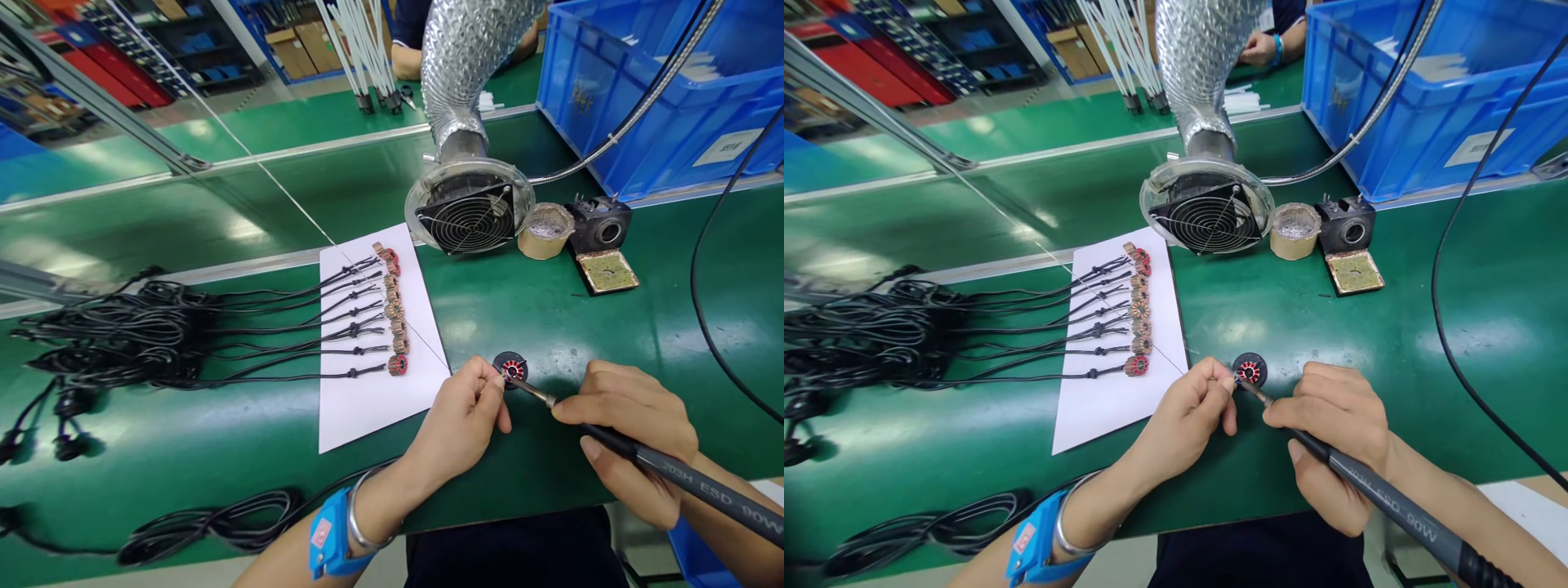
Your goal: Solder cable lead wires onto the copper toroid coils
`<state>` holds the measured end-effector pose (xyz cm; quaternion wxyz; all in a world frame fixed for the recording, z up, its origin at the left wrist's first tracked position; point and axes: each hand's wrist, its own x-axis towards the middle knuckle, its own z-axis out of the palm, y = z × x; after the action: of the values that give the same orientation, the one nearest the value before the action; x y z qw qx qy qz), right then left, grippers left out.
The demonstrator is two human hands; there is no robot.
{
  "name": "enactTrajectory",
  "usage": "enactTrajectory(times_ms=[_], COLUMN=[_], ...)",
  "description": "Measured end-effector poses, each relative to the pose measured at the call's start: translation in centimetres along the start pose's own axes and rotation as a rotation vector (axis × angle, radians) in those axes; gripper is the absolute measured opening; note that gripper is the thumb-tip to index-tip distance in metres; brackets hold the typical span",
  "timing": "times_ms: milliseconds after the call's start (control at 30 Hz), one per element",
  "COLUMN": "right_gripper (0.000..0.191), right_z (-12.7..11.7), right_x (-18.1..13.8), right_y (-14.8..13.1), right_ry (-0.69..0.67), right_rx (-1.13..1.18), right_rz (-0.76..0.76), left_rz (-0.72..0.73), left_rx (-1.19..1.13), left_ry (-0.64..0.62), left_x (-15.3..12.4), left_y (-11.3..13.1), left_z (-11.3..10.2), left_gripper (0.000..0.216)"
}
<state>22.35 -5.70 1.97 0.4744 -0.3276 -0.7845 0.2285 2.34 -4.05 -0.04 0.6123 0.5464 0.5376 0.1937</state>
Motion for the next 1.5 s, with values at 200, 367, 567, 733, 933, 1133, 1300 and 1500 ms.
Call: enactTrajectory(times_ms=[200,367,567,733,933,1133,1300,1500], right_gripper=[0.026,0.027,0.026,0.026,0.025,0.025,0.026,0.025], right_z=[-0.13,-0.23,-0.05,-0.09,-0.15,0.01,-0.22,-0.28], right_x=[0.12,0.02,-0.15,-0.10,0.26,0.16,-0.05,0.11], right_y=[-0.13,-0.14,0.06,0.01,-0.12,-0.07,-0.20,-0.21], right_ry=[0.004,0.035,0.015,0.007,-0.023,-0.033,-0.002,0.001], right_rx=[-0.011,0.012,0.010,0.004,-0.004,-0.016,0.000,0.003], right_rz=[-0.021,-0.020,-0.009,-0.007,-0.018,-0.025,-0.022,-0.025], left_rz=[0.007,0.011,-0.013,0.007,0.015,0.014,0.006,0.004], left_rx=[0.016,0.017,-0.041,-0.021,0.004,-0.015,-0.015,-0.034], left_ry=[0.004,0.003,0.011,0.020,0.009,-0.001,0.003,0.000], left_x=[-0.03,-0.07,0.10,0.21,-0.05,-0.12,-0.26,-0.27], left_y=[-0.05,-0.16,-0.45,-0.43,-0.31,-0.41,-0.30,-0.26], left_z=[0.00,-0.05,-0.15,-0.04,0.18,0.21,0.22,0.23], left_gripper=[0.021,0.021,0.019,0.020,0.021,0.021,0.020,0.020])
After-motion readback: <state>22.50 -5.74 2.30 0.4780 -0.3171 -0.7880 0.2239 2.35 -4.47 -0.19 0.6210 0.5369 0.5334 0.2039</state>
